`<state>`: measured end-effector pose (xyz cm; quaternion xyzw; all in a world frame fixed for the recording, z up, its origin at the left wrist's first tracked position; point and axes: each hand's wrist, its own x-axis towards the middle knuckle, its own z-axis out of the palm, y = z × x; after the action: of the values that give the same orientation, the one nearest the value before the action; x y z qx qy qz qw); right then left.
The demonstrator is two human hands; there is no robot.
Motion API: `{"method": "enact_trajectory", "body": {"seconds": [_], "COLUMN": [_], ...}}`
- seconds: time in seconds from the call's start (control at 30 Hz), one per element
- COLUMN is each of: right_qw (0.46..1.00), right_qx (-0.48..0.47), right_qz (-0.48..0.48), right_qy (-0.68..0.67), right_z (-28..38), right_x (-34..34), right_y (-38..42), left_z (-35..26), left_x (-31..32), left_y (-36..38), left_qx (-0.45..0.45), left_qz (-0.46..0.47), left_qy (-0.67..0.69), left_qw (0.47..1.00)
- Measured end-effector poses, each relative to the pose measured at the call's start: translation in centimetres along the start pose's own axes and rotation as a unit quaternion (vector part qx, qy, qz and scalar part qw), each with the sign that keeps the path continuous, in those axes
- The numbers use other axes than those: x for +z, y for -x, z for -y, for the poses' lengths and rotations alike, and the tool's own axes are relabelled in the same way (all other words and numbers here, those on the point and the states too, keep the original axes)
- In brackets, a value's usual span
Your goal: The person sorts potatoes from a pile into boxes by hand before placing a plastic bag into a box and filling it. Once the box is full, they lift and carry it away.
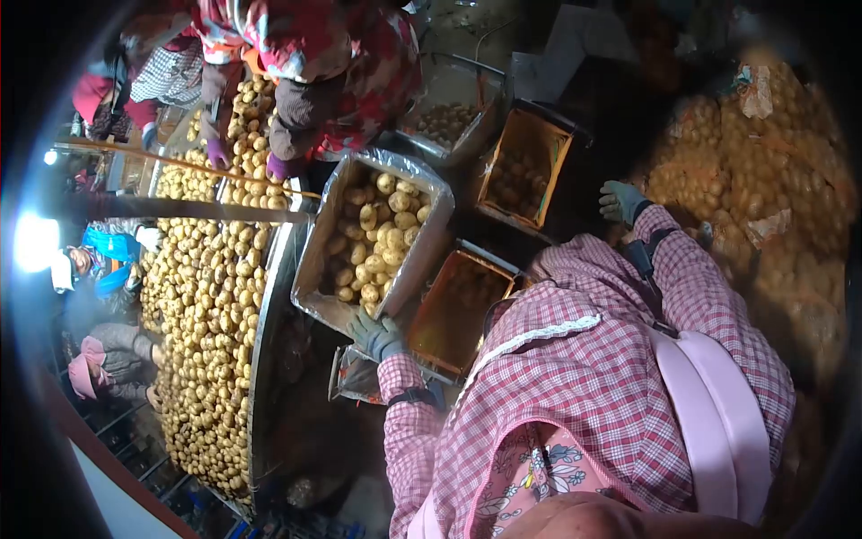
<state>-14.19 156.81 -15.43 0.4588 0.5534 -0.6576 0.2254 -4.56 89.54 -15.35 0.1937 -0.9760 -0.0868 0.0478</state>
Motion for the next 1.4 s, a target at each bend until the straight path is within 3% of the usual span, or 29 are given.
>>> {"method": "enact_trajectory", "body": {"seconds": [0.13,0.17,0.27,0.33,0.4,0.43,0.57,0.67,0.77,1.0,1.4], "right_qw": [0.998,0.998,0.986,0.975,0.960,0.953,0.919,0.873,0.808,0.838,0.861], "right_qx": [0.030,0.018,0.044,0.040,0.036,0.049,0.063,0.133,0.143,0.103,0.089], "right_qz": [0.058,0.061,0.145,0.205,0.244,0.264,0.360,0.428,0.516,0.462,0.433], "right_qy": [-0.010,0.015,0.064,0.074,0.135,0.139,0.151,0.191,0.246,0.272,0.251], "right_z": [4.3,5.7,12.2,16.0,19.2,20.5,23.5,23.7,21.2,19.7,21.6], "right_x": [-2.4,-2.2,-0.7,1.2,3.8,5.1,11.2,16.5,20.4,22.2,15.1], "right_y": [-4.4,-5.3,-6.9,-7.1,-7.2,-6.9,-3.1,-2.5,-4.5,-2.0,-4.2], "left_z": [-1.2,-1.8,-2.7,-11.4,-16.6,-19.7,-24.5,-25.5,-25.8,-25.5,-25.7], "left_x": [-1.0,-1.7,1.3,-2.4,-1.2,-0.7,-0.2,-0.3,-0.8,-1.2,-1.3], "left_y": [0.1,-0.3,0.4,-0.4,-0.7,-1.1,-2.1,-2.7,-3.2,-3.4,-4.5], "left_qx": [-0.034,-0.082,-0.127,-0.162,-0.110,-0.144,-0.245,-0.266,-0.277,-0.286,-0.309], "left_qz": [0.028,0.094,0.062,0.124,0.095,0.115,0.137,0.155,0.181,0.206,0.233], "left_qy": [-0.063,-0.076,-0.159,-0.017,0.015,0.008,-0.015,-0.034,-0.042,-0.044,-0.054], "left_qw": [0.997,0.989,0.977,0.979,0.989,0.983,0.960,0.951,0.943,0.935,0.921]}}
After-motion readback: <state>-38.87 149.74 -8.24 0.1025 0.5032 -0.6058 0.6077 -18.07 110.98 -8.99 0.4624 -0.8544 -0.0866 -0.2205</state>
